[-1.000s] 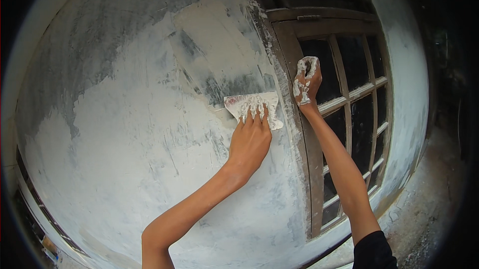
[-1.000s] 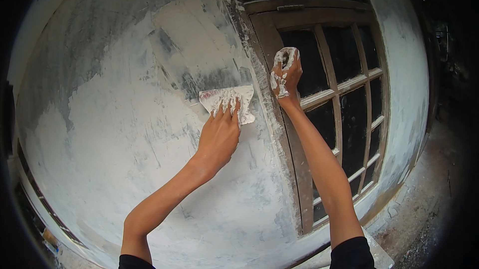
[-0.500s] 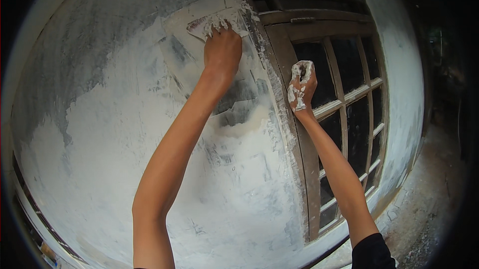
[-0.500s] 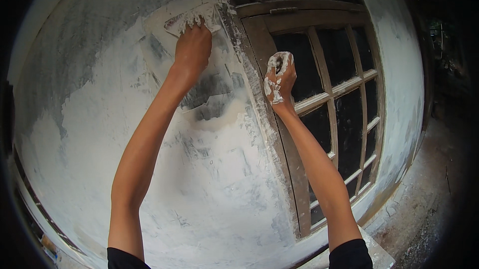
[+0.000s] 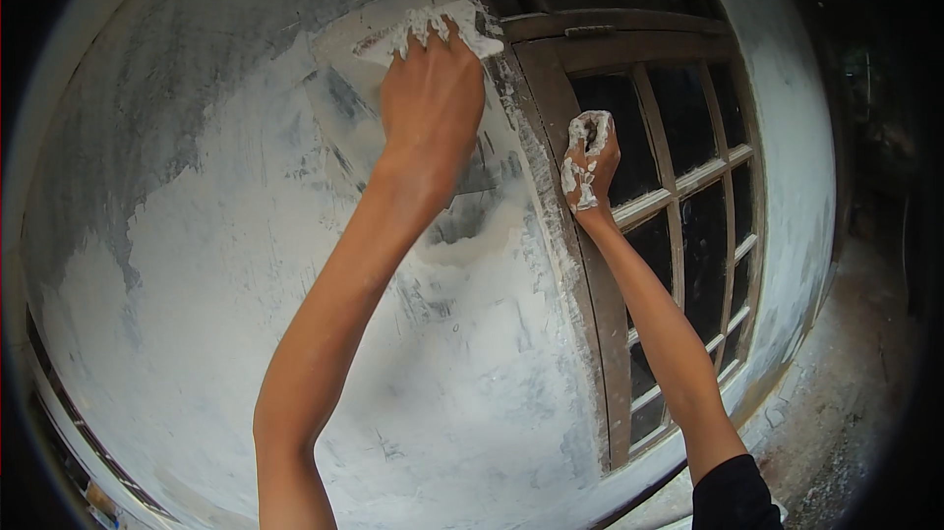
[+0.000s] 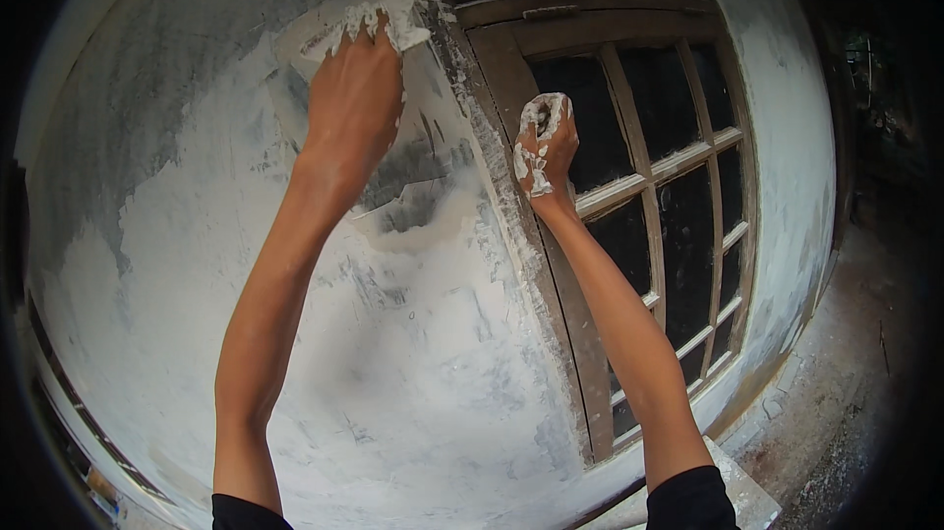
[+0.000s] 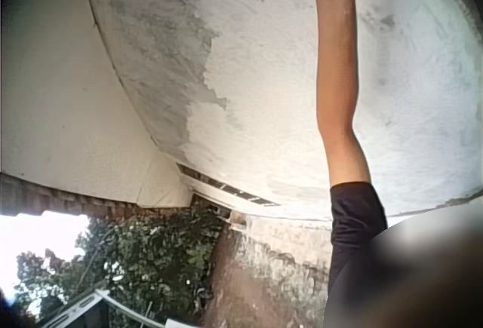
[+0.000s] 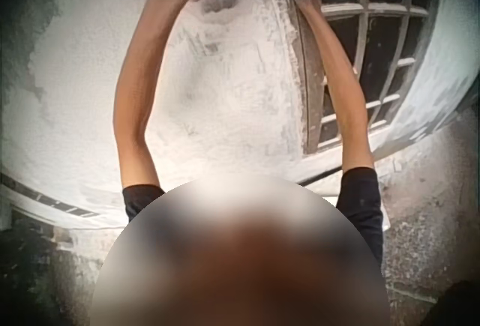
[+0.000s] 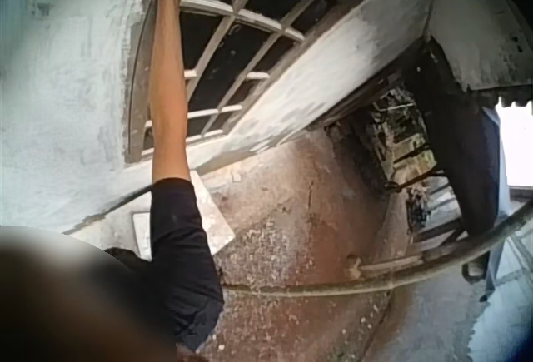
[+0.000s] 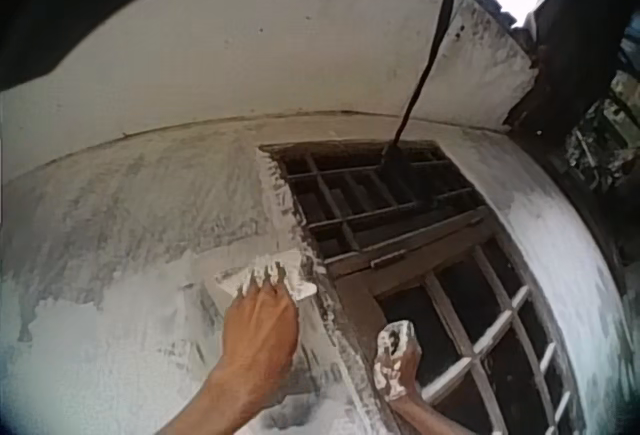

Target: The person applies plaster or putty to an exterior wall using a putty knife.

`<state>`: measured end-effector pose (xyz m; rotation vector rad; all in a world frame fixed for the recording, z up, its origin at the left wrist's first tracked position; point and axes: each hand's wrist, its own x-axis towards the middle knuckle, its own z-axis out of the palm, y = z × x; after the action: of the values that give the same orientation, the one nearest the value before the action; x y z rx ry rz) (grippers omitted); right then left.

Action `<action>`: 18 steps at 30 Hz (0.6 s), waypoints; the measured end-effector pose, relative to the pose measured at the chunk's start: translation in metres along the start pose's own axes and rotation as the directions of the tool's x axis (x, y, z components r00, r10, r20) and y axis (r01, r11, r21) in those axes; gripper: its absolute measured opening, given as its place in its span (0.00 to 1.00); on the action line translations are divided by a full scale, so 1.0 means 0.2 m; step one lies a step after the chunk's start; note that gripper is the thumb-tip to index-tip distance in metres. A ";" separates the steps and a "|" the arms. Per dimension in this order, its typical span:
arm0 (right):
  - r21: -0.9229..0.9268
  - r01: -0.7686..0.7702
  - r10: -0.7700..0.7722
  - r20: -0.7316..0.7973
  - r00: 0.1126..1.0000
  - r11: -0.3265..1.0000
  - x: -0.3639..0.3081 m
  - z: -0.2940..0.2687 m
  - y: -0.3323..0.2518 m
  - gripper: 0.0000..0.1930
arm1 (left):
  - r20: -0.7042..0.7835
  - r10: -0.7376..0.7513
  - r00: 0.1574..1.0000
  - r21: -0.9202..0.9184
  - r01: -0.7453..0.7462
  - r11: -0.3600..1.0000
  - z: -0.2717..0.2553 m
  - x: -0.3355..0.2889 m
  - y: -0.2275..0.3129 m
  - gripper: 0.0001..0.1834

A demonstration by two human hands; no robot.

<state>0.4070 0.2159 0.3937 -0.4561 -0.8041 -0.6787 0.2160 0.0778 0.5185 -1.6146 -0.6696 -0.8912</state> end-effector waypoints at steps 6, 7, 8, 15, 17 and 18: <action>0.049 -0.161 0.152 0.143 0.978 0.986 -0.01 -0.03 -0.02 0.16 | 0.178 -0.036 0.983 0.013 0.034 0.999 0.32 0.09 -0.08 0.34; 0.052 -0.166 0.157 0.144 0.977 0.985 -0.01 -0.03 -0.02 0.16 | 0.063 -0.039 0.997 0.088 0.033 0.996 0.36 -0.01 -0.04 0.34; 0.028 -0.142 0.137 0.121 0.983 0.990 -0.01 -0.03 -0.02 0.16 | 0.075 -0.020 0.997 0.097 0.012 0.995 0.36 -0.10 0.02 0.34; -0.038 -0.135 0.139 0.138 0.981 0.990 -0.02 -0.02 0.06 0.27 | 0.380 0.072 0.922 -0.128 -0.025 0.991 0.21 -0.80 0.42 0.37; -0.017 -0.132 0.133 0.111 0.985 0.991 -0.04 -0.01 0.10 0.27 | 0.437 0.067 0.897 -0.164 0.006 0.986 0.10 -0.77 0.42 0.38; -0.006 -0.149 0.149 0.121 0.981 0.989 -0.04 -0.01 0.07 0.28 | 0.408 0.009 0.913 -0.170 0.066 0.983 0.03 -0.69 0.39 0.37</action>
<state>0.4152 0.2273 0.3848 -0.5528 -0.8762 -0.5138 0.2024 0.0706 0.3603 -1.9859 -0.9243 -0.6508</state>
